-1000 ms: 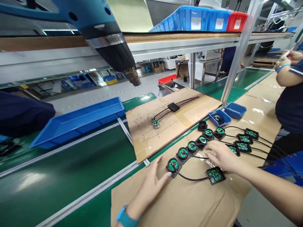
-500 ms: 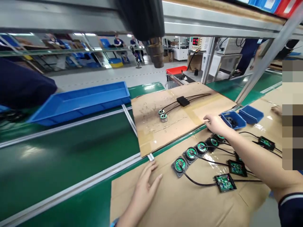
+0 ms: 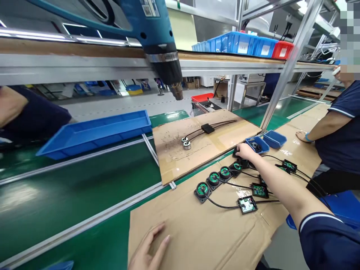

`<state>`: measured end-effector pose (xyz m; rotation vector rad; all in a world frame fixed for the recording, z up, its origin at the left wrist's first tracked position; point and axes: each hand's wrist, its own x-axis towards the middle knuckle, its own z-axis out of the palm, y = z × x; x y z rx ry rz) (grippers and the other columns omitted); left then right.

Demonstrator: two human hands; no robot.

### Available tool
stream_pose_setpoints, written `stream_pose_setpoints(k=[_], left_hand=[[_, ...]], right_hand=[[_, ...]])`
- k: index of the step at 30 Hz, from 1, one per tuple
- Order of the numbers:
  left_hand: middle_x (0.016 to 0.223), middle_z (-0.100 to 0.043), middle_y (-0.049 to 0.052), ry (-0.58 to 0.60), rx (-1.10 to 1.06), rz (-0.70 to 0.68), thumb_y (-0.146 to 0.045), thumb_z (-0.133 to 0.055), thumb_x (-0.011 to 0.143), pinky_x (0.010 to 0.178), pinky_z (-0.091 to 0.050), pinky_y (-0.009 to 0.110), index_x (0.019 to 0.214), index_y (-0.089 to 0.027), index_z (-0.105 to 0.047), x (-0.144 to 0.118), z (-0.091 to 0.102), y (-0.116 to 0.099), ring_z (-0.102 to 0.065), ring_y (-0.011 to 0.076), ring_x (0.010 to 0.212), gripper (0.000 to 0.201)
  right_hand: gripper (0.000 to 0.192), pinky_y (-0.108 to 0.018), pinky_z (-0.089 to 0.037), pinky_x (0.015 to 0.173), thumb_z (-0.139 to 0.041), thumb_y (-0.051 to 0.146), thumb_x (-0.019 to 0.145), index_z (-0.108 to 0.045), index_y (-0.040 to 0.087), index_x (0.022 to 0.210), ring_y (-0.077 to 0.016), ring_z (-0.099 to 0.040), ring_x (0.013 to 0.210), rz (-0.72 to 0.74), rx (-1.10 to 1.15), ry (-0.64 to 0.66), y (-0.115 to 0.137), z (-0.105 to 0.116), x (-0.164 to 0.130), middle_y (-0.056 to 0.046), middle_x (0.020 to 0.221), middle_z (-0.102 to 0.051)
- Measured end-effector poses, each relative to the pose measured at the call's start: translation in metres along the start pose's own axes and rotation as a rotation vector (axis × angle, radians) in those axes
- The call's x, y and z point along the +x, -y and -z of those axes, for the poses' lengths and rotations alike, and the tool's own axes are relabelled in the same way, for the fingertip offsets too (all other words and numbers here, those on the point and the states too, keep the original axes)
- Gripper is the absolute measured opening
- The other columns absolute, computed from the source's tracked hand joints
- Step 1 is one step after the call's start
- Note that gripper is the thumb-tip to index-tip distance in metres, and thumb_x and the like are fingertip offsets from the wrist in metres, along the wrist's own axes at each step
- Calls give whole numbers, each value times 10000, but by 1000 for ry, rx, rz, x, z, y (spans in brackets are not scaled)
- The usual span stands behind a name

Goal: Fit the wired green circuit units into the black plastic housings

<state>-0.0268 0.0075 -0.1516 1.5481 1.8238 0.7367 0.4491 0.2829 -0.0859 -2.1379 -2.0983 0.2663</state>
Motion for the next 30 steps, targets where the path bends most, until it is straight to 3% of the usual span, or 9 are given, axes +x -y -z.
stream_pose_setpoints(k=[4, 8, 11, 15, 17, 19, 23, 27, 30], left_hand=[[1399, -642, 90, -54, -33, -27, -663, -587, 875, 1146, -470, 569, 1183, -260, -692, -13, 0, 7, -573, 350, 1344, 518], [1378, -651, 122, -111, -45, 19, -671, -627, 845, 1016, -578, 537, 1228, -243, -663, -19, -2, 1, -628, 365, 1266, 576], [1436, -594, 153, -143, -53, -94, -630, -658, 847, 932, -619, 505, 1336, -235, -586, -11, -11, -25, -617, 367, 1271, 632], [1600, -395, 197, -187, -69, -348, -520, -730, 850, 1157, -444, 596, 1595, -237, -243, 15, -30, -58, -467, 362, 1436, 935], [1604, -378, 218, -217, -115, -341, -506, -760, 825, 1175, -414, 610, 1620, -224, -125, 28, -37, -57, -440, 364, 1458, 1055], [1519, -488, 213, -236, -156, -237, -521, -750, 818, 1125, -461, 611, 1566, -209, -260, 37, -39, -44, -515, 371, 1391, 947], [1276, -660, 144, -212, -218, -109, -498, -731, 814, 1039, -523, 557, 1254, -203, -549, 39, -38, -16, -640, 336, 1202, 560], [1308, -640, 114, -199, -236, -124, -358, -708, 835, 1082, -486, 528, 1279, -230, -546, 39, -37, -10, -600, 299, 1251, 489], [1376, -597, 100, -182, -219, -153, -304, -687, 871, 1120, -459, 507, 1358, -266, -509, 39, -37, -11, -546, 279, 1319, 520]], right_hand=[[333, -351, -516, 902, -767, 186, 816, -646, 95, 1112, -250, -674, 1029, -42, 106, -108, -5, 15, -12, -140, 1063, -710], [520, -390, -460, 1053, -708, 178, 847, -528, 77, 1324, -303, -608, 1238, -31, 242, -258, 13, 36, -33, -213, 1283, -641], [631, -359, -466, 1075, -766, 266, 822, -488, 150, 1377, -260, -611, 1249, 97, 365, -257, 67, 37, -60, -149, 1341, -627], [755, -317, -538, 941, -884, 329, 685, -534, 205, 1343, -232, -684, 1096, 426, 520, -2, 171, 6, -117, -71, 1208, -696], [766, -346, -549, 879, -883, 342, 683, -534, 188, 1347, -271, -689, 1071, 601, 526, 161, 217, -15, -137, -101, 1192, -701], [768, -326, -546, 832, -891, 385, 697, -538, 187, 1350, -263, -694, 1039, 781, 455, 292, 248, -30, -138, -93, 1175, -708], [459, -312, -502, 938, -774, 409, 879, -614, 182, 1244, -222, -650, 1117, 832, 201, 171, 266, -30, -74, -90, 1211, -695], [326, -511, -380, 1062, -594, 162, 940, -590, 81, 1256, -350, -499, 1299, 651, 34, -5, 258, -23, 30, -260, 1387, -549], [368, -532, -346, 1047, -611, 140, 894, -596, 98, 1260, -389, -452, 1309, 626, -89, -22, 252, -29, 83, -246, 1405, -523]])
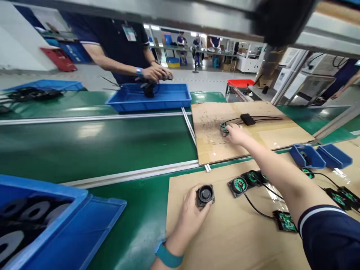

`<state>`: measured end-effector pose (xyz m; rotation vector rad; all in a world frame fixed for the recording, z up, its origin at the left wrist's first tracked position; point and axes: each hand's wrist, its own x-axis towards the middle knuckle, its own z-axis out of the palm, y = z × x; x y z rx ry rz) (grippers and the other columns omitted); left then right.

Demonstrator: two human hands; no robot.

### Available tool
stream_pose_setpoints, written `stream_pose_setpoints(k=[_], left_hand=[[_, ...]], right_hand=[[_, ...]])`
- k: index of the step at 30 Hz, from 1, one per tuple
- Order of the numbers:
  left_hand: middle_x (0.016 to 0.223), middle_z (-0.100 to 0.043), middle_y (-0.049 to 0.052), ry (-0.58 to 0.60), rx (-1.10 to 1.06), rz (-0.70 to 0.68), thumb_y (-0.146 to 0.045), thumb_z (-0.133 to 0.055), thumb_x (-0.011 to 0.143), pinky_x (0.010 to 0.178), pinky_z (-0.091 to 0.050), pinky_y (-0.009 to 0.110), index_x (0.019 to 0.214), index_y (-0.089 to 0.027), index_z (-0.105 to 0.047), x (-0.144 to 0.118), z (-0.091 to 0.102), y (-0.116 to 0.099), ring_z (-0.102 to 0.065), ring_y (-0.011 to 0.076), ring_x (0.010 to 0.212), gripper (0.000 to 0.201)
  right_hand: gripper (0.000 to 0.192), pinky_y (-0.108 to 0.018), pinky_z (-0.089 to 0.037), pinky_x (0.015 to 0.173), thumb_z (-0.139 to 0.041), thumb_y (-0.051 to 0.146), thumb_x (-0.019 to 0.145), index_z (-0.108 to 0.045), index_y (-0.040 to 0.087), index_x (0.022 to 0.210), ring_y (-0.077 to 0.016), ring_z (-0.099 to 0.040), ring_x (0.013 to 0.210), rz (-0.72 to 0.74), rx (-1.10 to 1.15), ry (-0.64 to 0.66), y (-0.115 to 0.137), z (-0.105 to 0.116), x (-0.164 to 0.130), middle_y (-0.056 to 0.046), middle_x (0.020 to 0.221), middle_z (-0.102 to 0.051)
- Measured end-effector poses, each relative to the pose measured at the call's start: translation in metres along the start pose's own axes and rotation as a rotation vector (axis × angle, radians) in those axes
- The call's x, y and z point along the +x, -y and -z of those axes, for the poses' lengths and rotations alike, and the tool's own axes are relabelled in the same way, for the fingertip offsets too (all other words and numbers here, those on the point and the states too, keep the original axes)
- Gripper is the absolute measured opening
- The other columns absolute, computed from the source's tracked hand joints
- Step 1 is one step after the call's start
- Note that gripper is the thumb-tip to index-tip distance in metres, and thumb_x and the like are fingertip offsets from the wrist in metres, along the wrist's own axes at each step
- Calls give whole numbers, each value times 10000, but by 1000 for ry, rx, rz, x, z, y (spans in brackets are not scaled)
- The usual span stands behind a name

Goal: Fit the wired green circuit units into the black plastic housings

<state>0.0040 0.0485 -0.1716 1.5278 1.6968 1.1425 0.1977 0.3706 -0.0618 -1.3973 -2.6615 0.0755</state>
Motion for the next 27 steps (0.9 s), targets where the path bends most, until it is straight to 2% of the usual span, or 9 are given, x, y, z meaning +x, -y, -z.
stream_pose_setpoints(k=[3, 7, 11, 14, 16, 18, 21, 23, 27], left_hand=[[1419, -564, 91, 13, 31, -4, -325, -715, 878, 1130, -453, 508, 1410, -294, -469, -2, 1, -1, -519, 284, 1346, 588], [1412, -560, 82, 7, 58, -27, -351, -757, 863, 1126, -452, 508, 1413, -303, -466, -2, 3, -3, -519, 292, 1336, 624], [1355, -578, 81, -22, 41, -46, -344, -724, 897, 1105, -466, 481, 1356, -285, -501, 0, 3, -6, -541, 270, 1289, 514], [1291, -596, 88, -64, 69, -73, -372, -774, 854, 1072, -483, 487, 1323, -270, -530, 2, 1, -5, -555, 282, 1244, 538], [1267, -598, 107, -94, 112, -92, -411, -851, 766, 1050, -491, 517, 1337, -252, -539, 4, -2, -4, -562, 314, 1223, 670], [1353, -564, 143, -86, 138, -138, -397, -853, 745, 1103, -450, 564, 1350, -226, -532, 5, -5, -5, -521, 349, 1304, 706], [1472, -513, 174, -2, 81, -185, -280, -676, 856, 1178, -386, 562, 1336, -191, -504, 5, -3, -10, -460, 325, 1418, 517], [1413, -572, 170, 13, 34, -152, -249, -595, 884, 1126, -451, 518, 1317, -183, -497, 4, 8, -15, -546, 296, 1344, 449], [1245, -658, 128, -240, 130, -57, -339, -660, 832, 1002, -520, 513, 1273, -198, -536, -3, 52, -15, -640, 318, 1158, 479]], right_hand=[[342, -486, -342, 1008, -598, 186, 920, -601, 121, 1256, -364, -484, 1226, 8, -90, 39, -12, -9, 16, -212, 1311, -578], [317, -483, -303, 996, -620, 270, 940, -615, 107, 1212, -367, -479, 1185, 0, -162, 49, -10, -11, 21, -230, 1252, -586], [279, -460, -307, 974, -682, 298, 916, -645, 122, 1129, -351, -519, 1144, 7, -137, 55, -5, -7, 15, -196, 1179, -637], [248, -414, -335, 938, -725, 284, 880, -656, 127, 1059, -321, -572, 1084, 29, -67, 46, 7, -6, 1, -161, 1100, -682], [232, -371, -363, 886, -739, 300, 873, -664, 128, 1008, -291, -611, 1002, 54, 3, 35, 25, -7, -12, -138, 1009, -705], [225, -324, -385, 821, -742, 328, 876, -667, 139, 972, -253, -634, 927, 84, 87, 11, 50, -5, -30, -110, 948, -714], [239, -278, -411, 772, -725, 372, 904, -653, 158, 983, -204, -644, 888, 117, 210, -69, 97, 2, -63, -73, 943, -715], [278, -259, -438, 772, -697, 415, 930, -630, 165, 1030, -176, -644, 875, 125, 273, -132, 128, 8, -90, -56, 959, -709], [485, -252, -500, 697, -771, 445, 843, -584, 173, 1198, -148, -629, 765, 112, 726, -286, 184, 10, -149, -41, 976, -700]])
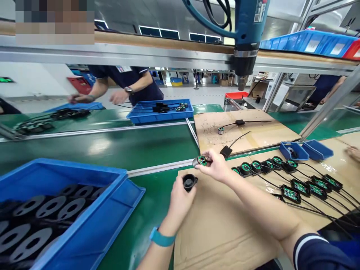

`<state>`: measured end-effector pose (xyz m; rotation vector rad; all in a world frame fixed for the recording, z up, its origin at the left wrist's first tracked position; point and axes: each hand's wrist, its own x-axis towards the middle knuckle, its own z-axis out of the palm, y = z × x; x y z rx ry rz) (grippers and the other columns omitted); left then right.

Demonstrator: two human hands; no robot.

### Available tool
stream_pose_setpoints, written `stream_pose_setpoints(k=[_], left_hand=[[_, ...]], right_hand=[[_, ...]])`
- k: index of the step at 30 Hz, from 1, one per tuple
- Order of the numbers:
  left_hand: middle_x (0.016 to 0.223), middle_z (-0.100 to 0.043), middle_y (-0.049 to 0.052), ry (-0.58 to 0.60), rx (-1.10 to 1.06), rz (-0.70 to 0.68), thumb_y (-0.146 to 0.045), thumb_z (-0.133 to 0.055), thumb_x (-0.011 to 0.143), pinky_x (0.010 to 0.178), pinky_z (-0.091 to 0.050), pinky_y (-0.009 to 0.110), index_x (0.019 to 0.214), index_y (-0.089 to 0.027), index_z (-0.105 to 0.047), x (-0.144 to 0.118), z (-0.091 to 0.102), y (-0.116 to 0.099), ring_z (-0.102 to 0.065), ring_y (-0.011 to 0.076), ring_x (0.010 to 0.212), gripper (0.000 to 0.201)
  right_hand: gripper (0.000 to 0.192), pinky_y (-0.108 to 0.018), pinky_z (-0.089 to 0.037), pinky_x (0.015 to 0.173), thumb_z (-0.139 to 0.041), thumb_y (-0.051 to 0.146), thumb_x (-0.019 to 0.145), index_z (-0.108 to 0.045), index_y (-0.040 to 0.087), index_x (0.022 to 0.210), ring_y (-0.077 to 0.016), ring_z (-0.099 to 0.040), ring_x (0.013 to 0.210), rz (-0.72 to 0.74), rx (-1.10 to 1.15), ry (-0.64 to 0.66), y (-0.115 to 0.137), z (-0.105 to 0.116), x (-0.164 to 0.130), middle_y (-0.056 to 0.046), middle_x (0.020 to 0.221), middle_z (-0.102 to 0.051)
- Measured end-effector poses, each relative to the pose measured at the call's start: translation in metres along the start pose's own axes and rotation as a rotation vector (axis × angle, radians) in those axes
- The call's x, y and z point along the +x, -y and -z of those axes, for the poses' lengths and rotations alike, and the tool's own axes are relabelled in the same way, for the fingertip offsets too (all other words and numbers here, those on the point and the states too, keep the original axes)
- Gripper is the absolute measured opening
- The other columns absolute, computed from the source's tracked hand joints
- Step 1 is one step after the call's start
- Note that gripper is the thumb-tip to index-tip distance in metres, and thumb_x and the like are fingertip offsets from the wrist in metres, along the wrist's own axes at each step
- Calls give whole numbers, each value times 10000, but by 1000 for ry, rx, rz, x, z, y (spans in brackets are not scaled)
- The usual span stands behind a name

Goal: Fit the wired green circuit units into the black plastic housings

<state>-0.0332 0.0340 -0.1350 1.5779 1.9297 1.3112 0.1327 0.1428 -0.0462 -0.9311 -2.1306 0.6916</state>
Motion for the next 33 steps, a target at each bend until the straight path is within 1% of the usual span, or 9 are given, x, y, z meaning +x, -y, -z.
stream_pose_setpoints(k=[2, 4, 7, 10, 15, 18, 22, 27, 33], left_hand=[[1241, -656, 113, -134, 62, 13, -397, -697, 812, 1015, -503, 539, 1266, -213, -558, -3, 20, 9, -620, 336, 1167, 509], [1241, -642, 105, -201, 73, -16, -435, -714, 819, 1039, -486, 535, 1240, -221, -585, -11, 30, 18, -601, 328, 1178, 490], [1181, -615, 95, -161, 63, -91, -391, -708, 847, 1011, -504, 492, 1177, -223, -604, -26, 29, 27, -590, 293, 1133, 385], [1220, -558, 111, -64, 84, -174, -277, -651, 879, 1027, -494, 493, 1234, -211, -551, -38, 22, 27, -551, 284, 1175, 375], [1311, -492, 162, -64, 192, -260, -285, -606, 947, 1083, -448, 569, 1345, -180, -457, -40, 20, 17, -495, 314, 1259, 438], [1350, -458, 184, -64, 206, -277, -278, -612, 945, 1096, -445, 580, 1399, -164, -412, -40, 20, 14, -474, 327, 1299, 510], [1336, -463, 169, -33, 141, -258, -248, -618, 937, 1106, -463, 529, 1377, -173, -436, -40, 19, 15, -482, 302, 1307, 482], [1379, -484, 155, -39, 93, -240, -244, -654, 919, 1141, -443, 509, 1372, -189, -462, -39, 18, 17, -484, 287, 1341, 495], [1347, -548, 127, -52, 67, -236, -252, -688, 905, 1129, -460, 476, 1331, -206, -510, -38, 18, 14, -521, 269, 1314, 465]], right_hand=[[557, -274, -530, 693, -796, 405, 810, -594, 183, 1280, -155, -633, 751, -8, 217, -68, 16, -15, -27, -53, 1015, -706], [521, -315, -560, 762, -785, 360, 819, -638, 184, 1287, -179, -659, 805, 4, 268, -104, 24, -33, -50, -75, 1049, -717], [432, -373, -577, 873, -786, 297, 812, -696, 159, 1211, -227, -690, 934, 9, 278, -134, 22, -60, -75, -117, 1098, -723], [420, -381, -581, 911, -782, 272, 819, -691, 158, 1212, -243, -689, 1019, 24, 295, -130, 17, -72, -89, -128, 1143, -713], [418, -376, -542, 1001, -735, 298, 895, -672, 217, 1299, -219, -666, 1106, 5, 332, -184, 14, -58, -93, -104, 1210, -695], [386, -364, -556, 948, -753, 311, 866, -703, 216, 1237, -214, -682, 1057, -156, 530, -145, 11, -53, -89, -98, 1194, -698], [484, -365, -566, 879, -807, 315, 784, -675, 175, 1228, -198, -701, 900, -383, 799, 1, 11, -51, -86, -83, 1040, -734], [527, -334, -571, 864, -796, 261, 745, -642, 176, 1242, -193, -695, 948, -339, 848, 23, 16, -48, -85, -69, 1056, -718], [503, -356, -591, 837, -775, 358, 842, -623, 177, 1285, -196, -685, 881, -256, 577, -118, 17, -39, -88, -100, 1062, -699]])
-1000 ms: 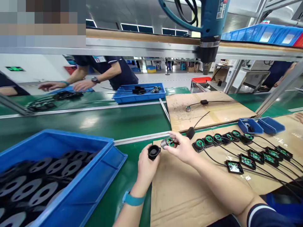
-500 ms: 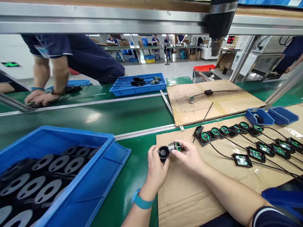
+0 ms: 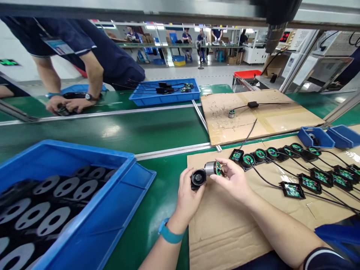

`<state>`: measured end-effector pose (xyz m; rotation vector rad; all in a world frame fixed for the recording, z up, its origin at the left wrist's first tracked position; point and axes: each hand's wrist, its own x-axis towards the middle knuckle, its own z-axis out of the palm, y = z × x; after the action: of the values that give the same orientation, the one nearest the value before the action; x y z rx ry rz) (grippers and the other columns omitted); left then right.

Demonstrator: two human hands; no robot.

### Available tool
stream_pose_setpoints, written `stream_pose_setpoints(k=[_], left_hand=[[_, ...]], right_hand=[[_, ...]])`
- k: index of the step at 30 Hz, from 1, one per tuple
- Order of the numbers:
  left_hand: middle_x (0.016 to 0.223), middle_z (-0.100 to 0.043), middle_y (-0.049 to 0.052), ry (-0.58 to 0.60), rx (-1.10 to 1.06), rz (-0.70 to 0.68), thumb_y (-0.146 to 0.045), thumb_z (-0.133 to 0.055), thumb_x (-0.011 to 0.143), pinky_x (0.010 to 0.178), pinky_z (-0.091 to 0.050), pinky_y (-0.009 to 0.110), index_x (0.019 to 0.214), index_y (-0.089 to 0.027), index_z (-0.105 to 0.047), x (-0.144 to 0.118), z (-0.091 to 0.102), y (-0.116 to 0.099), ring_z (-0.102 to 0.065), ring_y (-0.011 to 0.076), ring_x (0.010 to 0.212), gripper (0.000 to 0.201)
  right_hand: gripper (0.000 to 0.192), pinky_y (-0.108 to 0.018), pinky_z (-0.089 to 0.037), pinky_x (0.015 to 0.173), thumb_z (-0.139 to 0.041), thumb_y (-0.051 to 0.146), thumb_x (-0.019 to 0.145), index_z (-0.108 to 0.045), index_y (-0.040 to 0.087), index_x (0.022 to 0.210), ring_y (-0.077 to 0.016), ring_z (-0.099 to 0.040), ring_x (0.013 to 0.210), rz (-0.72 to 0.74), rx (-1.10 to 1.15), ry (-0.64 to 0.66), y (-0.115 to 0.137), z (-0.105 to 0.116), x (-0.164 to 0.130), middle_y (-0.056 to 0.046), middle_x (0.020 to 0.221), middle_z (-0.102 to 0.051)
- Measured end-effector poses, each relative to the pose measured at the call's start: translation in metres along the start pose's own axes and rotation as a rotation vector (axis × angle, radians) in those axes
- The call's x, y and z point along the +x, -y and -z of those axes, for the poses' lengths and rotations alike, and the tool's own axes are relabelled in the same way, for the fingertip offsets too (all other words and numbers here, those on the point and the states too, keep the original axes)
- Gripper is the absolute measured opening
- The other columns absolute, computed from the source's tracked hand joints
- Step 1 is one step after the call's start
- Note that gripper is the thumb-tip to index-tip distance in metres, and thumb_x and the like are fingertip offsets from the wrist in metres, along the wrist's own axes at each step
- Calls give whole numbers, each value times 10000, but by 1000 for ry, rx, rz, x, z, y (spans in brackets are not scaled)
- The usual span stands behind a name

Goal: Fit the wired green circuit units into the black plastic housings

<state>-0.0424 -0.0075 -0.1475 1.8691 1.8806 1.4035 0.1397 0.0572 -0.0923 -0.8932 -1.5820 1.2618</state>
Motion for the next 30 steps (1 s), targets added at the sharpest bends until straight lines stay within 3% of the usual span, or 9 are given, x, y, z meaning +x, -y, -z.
stream_pose_setpoints(k=[4, 9, 15, 23, 27, 30], left_hand=[[1361, -548, 131, 15, -18, -8, -238, -687, 901, 1131, -460, 485, 1351, -211, -511, -1, 0, -1, -527, 276, 1317, 484], [1397, -518, 134, 24, -12, -69, -191, -671, 892, 1126, -470, 497, 1376, -228, -524, -7, -1, -1, -521, 279, 1319, 507], [1379, -522, 125, 14, 4, -98, -97, -654, 839, 1111, -491, 494, 1378, -241, -533, -9, -2, -2, -535, 277, 1295, 571], [1366, -543, 113, 67, -16, -105, -72, -620, 797, 1083, -519, 469, 1368, -248, -539, -8, -3, 0, -558, 270, 1273, 602], [1310, -565, 106, 20, -1, -104, -74, -594, 812, 1067, -520, 461, 1327, -233, -570, -9, -6, 1, -571, 259, 1236, 540], [1278, -587, 95, 23, -31, -60, -138, -634, 839, 1036, -529, 449, 1295, -235, -585, -7, -4, 1, -591, 256, 1207, 468]], right_hand=[[426, -326, -592, 758, -777, 312, 865, -641, 177, 1246, -175, -639, 834, 235, -219, 12, 3, 0, -1, -109, 1092, -668], [456, -395, -594, 942, -756, 193, 870, -595, 182, 1296, -234, -652, 1077, 397, -353, 149, -3, -11, -7, -124, 1164, -653], [426, -392, -608, 946, -753, 239, 898, -596, 168, 1288, -248, -664, 1064, 407, -445, 137, -11, -17, -13, -144, 1160, -649], [452, -389, -608, 877, -867, 255, 789, -673, 177, 1190, -239, -657, 957, 317, -499, 136, -12, -22, -14, -98, 1043, -629], [469, -406, -605, 845, -850, 326, 815, -677, 127, 1202, -247, -636, 916, 260, -559, 52, -16, -28, -17, -118, 1011, -620], [529, -451, -595, 884, -866, 362, 791, -678, 107, 1215, -290, -608, 1004, 325, -607, 102, -16, -31, -19, -164, 1091, -619]])
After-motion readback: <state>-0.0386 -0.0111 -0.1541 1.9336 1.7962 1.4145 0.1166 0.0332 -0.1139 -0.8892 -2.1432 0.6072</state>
